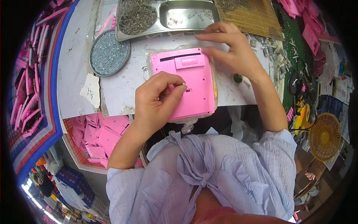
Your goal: Assemble an electronic toy by soldering components and securing the casing with screws.
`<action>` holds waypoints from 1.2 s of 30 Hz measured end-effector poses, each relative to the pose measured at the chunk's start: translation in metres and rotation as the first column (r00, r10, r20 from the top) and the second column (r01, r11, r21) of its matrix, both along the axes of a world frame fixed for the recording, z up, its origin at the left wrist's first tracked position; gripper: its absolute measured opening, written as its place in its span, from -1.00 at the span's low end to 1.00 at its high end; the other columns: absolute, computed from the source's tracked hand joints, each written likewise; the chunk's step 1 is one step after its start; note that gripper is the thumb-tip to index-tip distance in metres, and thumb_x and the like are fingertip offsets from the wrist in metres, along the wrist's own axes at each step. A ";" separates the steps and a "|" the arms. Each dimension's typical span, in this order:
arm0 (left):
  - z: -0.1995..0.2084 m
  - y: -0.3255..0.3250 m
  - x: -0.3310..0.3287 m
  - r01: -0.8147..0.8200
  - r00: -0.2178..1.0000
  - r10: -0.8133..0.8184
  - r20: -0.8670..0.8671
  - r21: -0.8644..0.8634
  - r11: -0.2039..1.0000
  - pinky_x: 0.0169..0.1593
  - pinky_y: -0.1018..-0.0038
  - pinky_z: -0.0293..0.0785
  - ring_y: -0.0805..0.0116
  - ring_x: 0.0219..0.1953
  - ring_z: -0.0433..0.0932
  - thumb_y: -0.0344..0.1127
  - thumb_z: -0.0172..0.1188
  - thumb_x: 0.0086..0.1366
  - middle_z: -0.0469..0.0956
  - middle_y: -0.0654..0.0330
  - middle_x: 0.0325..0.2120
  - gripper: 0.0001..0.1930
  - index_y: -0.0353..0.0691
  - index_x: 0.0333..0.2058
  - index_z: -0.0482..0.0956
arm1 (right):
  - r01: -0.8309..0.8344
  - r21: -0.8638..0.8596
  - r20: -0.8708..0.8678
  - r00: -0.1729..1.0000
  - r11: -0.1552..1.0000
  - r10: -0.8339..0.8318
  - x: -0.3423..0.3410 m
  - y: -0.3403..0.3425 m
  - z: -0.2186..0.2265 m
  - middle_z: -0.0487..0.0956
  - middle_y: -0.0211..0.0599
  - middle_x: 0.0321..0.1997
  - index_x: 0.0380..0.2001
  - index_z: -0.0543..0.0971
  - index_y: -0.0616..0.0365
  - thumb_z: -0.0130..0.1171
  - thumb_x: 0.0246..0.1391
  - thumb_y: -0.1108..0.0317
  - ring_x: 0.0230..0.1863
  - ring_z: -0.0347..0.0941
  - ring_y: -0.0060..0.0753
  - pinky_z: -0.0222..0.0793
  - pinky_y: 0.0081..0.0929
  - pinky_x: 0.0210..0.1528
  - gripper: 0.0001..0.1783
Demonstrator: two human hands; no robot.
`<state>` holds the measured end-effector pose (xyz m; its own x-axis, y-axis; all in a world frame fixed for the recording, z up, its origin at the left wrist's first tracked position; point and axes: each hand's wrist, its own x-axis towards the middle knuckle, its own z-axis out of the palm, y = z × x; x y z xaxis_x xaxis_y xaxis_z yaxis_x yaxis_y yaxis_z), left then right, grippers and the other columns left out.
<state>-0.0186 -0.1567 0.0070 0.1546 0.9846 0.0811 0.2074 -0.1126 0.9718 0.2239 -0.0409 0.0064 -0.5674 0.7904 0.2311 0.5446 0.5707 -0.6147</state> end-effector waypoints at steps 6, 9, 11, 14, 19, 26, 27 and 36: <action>-0.005 -0.008 0.007 0.137 0.950 -0.065 0.307 -0.222 0.965 -0.32 0.66 0.41 0.65 -0.40 0.49 -0.49 0.28 0.36 0.63 0.29 -0.33 -0.88 -0.35 -0.16 0.62 | -0.327 -0.062 -0.409 0.870 0.943 0.275 -0.017 -0.051 0.021 0.63 -0.30 -0.26 -0.14 0.77 0.10 0.42 -0.06 0.51 -0.23 0.54 -0.27 0.44 -0.34 -0.12 -0.67; -0.001 -0.008 0.009 0.251 0.881 -0.071 0.468 -0.336 0.908 -0.25 0.65 0.47 0.63 -0.32 0.56 -0.49 0.26 0.39 0.65 0.25 -0.28 -0.85 -0.38 -0.10 0.60 | -0.338 -0.081 -0.441 0.856 0.938 0.270 -0.013 -0.057 0.016 0.62 -0.29 -0.28 -0.23 0.75 0.15 0.43 -0.04 0.53 -0.25 0.52 -0.29 0.41 -0.36 -0.19 -0.76; 0.002 -0.007 0.007 0.333 0.834 -0.070 0.547 -0.399 0.854 -0.21 0.65 0.49 0.62 -0.30 0.57 -0.49 0.25 0.39 0.66 0.22 -0.27 -0.84 -0.39 -0.09 0.60 | -0.348 -0.161 -0.469 0.850 0.924 0.239 -0.011 -0.060 0.017 0.62 -0.28 -0.28 -0.25 0.74 0.16 0.42 -0.03 0.54 -0.26 0.51 -0.29 0.40 -0.38 -0.19 -0.78; 0.004 -0.003 0.003 0.449 0.765 -0.055 0.642 -0.470 0.760 -0.21 0.64 0.50 0.62 -0.30 0.57 -0.47 0.27 0.39 0.67 0.22 -0.29 -0.85 -0.38 -0.11 0.60 | -0.331 -0.318 -0.519 0.845 0.888 0.129 -0.009 -0.067 0.018 0.62 -0.26 -0.29 -0.27 0.73 0.17 0.42 -0.03 0.55 -0.26 0.51 -0.29 0.39 -0.40 -0.17 -0.80; 0.002 -0.009 0.014 0.154 0.928 -0.024 0.371 -0.325 0.933 -0.34 0.59 0.47 0.55 -0.39 0.57 -0.43 0.31 0.36 0.65 0.24 -0.37 -0.88 -0.33 -0.19 0.61 | -0.108 -0.409 -0.521 0.843 0.906 -0.135 -0.003 -0.074 0.009 0.64 -0.31 -0.33 -0.32 0.73 0.14 0.41 -0.01 0.49 -0.25 0.53 -0.31 0.45 -0.40 -0.15 -0.87; -0.002 -0.003 0.014 0.179 0.912 -0.072 -0.405 0.232 0.956 -0.40 0.46 0.47 0.35 -0.47 0.58 -0.49 0.33 0.26 0.62 0.17 -0.40 -0.88 -0.24 -0.23 0.62 | 0.029 -0.011 -0.162 0.986 1.000 -0.031 0.003 -0.071 -0.011 0.61 -0.42 -0.36 -0.36 0.77 0.02 0.45 -0.13 0.45 -0.19 0.44 -0.26 0.44 -0.35 -0.14 -0.82; -0.004 -0.003 0.015 0.210 0.896 -0.079 -0.438 0.260 0.942 -0.39 0.42 0.49 0.28 -0.46 0.59 -0.48 0.34 0.24 0.62 0.16 -0.40 -0.87 -0.23 -0.24 0.62 | 0.020 -0.013 -0.151 0.988 1.000 -0.021 0.002 -0.071 -0.012 0.60 -0.41 -0.36 -0.34 0.77 0.04 0.45 -0.13 0.46 -0.19 0.44 -0.27 0.43 -0.36 -0.14 -0.81; 0.014 0.011 0.020 0.535 0.630 -0.260 -0.732 0.166 0.829 -0.37 0.28 0.55 0.13 -0.39 0.63 -0.40 0.30 0.17 0.55 0.19 -0.43 -0.85 -0.17 -0.27 0.57 | 0.022 -0.134 -0.113 0.993 0.991 -0.037 0.000 -0.064 -0.005 0.62 -0.37 -0.37 -0.36 0.75 0.12 0.43 -0.12 0.45 -0.20 0.46 -0.25 0.41 -0.34 -0.10 -0.83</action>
